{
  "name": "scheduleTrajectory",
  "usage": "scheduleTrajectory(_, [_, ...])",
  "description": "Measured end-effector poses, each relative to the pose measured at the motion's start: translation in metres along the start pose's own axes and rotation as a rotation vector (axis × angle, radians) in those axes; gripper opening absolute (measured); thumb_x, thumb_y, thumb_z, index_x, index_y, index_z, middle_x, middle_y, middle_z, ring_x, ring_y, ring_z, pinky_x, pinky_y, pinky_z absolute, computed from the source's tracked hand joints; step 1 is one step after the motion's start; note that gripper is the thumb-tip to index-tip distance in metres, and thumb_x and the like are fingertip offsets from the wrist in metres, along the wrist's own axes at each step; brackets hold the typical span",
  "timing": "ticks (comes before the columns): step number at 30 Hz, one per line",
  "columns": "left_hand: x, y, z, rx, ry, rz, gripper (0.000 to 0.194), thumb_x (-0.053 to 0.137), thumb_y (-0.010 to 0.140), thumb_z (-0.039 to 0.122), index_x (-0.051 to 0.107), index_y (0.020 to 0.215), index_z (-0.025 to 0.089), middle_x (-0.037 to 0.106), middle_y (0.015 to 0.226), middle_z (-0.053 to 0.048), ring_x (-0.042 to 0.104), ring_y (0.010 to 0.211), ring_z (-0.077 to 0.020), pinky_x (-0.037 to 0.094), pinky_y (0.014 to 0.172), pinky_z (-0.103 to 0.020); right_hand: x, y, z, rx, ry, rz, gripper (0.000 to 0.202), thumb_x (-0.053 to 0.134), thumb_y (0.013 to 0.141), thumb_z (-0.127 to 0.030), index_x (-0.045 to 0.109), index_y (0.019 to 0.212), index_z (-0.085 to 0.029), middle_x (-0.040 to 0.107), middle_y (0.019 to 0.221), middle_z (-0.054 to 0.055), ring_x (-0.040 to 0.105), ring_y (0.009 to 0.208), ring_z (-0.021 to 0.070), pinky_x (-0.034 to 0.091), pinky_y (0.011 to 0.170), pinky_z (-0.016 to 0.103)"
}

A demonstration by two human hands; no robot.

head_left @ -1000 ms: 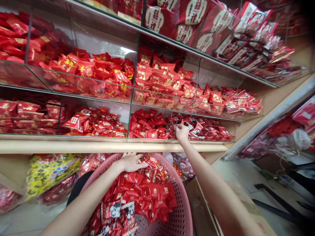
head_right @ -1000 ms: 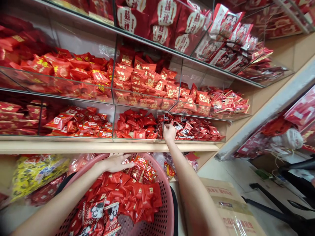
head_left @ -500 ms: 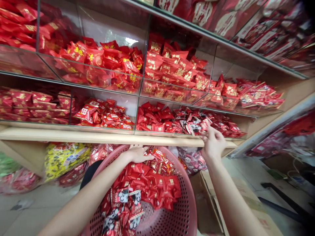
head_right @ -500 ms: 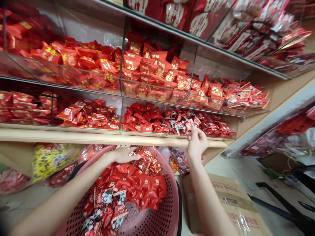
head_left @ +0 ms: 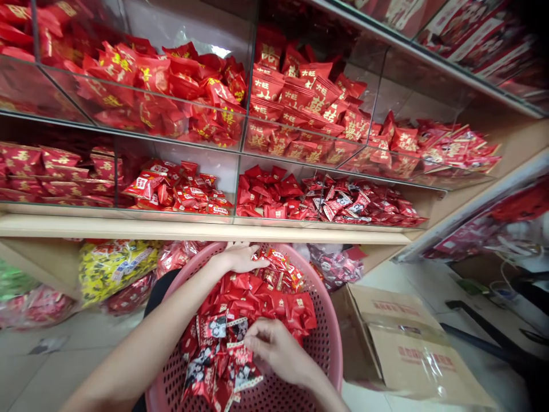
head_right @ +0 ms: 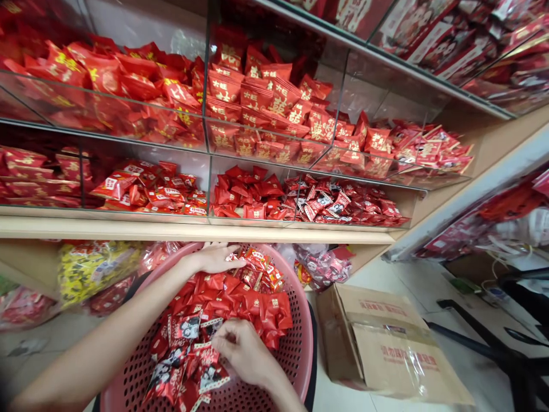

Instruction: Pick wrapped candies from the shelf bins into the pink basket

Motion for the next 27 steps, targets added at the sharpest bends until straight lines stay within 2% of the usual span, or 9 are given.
scheduleTrajectory(5, [0.000, 0.000, 0.000, 0.010, 0.001, 0.012, 0.095, 0.016, 0.066, 0.082, 0.034, 0.136, 0.020, 0.036, 0.139, -0.019, 0.034, 0.125, -0.0361, 0.021, 0.101, -0.051, 0.019, 0.003, 0.027, 0.188, 0.016, -0.134, 0.016, 0.049, 0.081, -0.028, 0.055, 0.072, -0.016, 0.051, 0.053, -0.004, 0.051, 0.048, 0.0102, 0.039, 0.049, 0.020])
scheduleTrajectory(12, [-0.001, 0.001, 0.000, 0.017, -0.004, 0.016, 0.092, 0.018, 0.067, 0.080, 0.035, 0.135, 0.020, 0.037, 0.138, -0.019, 0.033, 0.125, -0.0373, 0.020, 0.100, -0.053, 0.024, 0.012, 0.046, 0.169, -0.001, 0.017, 0.013, 0.046, 0.082, -0.023, 0.054, 0.076, -0.016, 0.053, 0.061, -0.002, 0.058, 0.055, 0.0117, 0.041, 0.051, 0.020])
scheduleTrajectory(14, [-0.001, 0.001, 0.001, 0.017, -0.002, 0.024, 0.092, 0.018, 0.068, 0.079, 0.035, 0.136, 0.020, 0.037, 0.138, -0.020, 0.032, 0.125, -0.0378, 0.020, 0.100, -0.053, 0.022, 0.009, 0.044, 0.126, -0.146, 0.065, 0.009, 0.048, 0.079, -0.016, 0.057, 0.076, -0.017, 0.058, 0.068, -0.001, 0.058, 0.061, 0.0118, 0.041, 0.057, 0.020])
scheduleTrajectory(17, [-0.002, 0.000, 0.001, 0.013, -0.004, 0.025, 0.091, 0.021, 0.068, 0.079, 0.036, 0.135, 0.020, 0.037, 0.138, -0.020, 0.033, 0.125, -0.0377, 0.020, 0.100, -0.053, 0.020, 0.002, 0.037, 0.065, -0.387, 0.111, 0.014, 0.052, 0.074, -0.010, 0.061, 0.078, -0.020, 0.063, 0.076, -0.001, 0.058, 0.073, 0.0133, 0.040, 0.067, 0.021])
scheduleTrajectory(23, [-0.003, 0.000, 0.003, 0.025, 0.001, 0.031, 0.091, 0.022, 0.067, 0.080, 0.041, 0.132, 0.018, 0.042, 0.134, -0.020, 0.037, 0.122, -0.0381, 0.023, 0.098, -0.053, 0.029, -0.003, 0.033, 0.091, -0.604, 0.110, 0.014, 0.052, 0.076, -0.011, 0.061, 0.081, -0.021, 0.065, 0.084, 0.001, 0.060, 0.078, 0.0154, 0.040, 0.069, 0.022])
scheduleTrajectory(27, [-0.003, 0.000, 0.002, 0.035, -0.001, 0.034, 0.091, 0.021, 0.067, 0.080, 0.042, 0.131, 0.019, 0.043, 0.133, -0.020, 0.036, 0.123, -0.0385, 0.024, 0.097, -0.054, 0.023, -0.008, 0.020, 0.146, -0.753, 0.167, 0.012, 0.052, 0.079, -0.019, 0.059, 0.089, -0.020, 0.063, 0.092, 0.007, 0.061, 0.080, 0.0207, 0.043, 0.068, 0.026])
Point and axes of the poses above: each hand's wrist, its own y-axis towards the middle knuckle, its own x-axis out of the palm, z = x × y, the point moved 6 cm from there along y, towards the middle knuckle
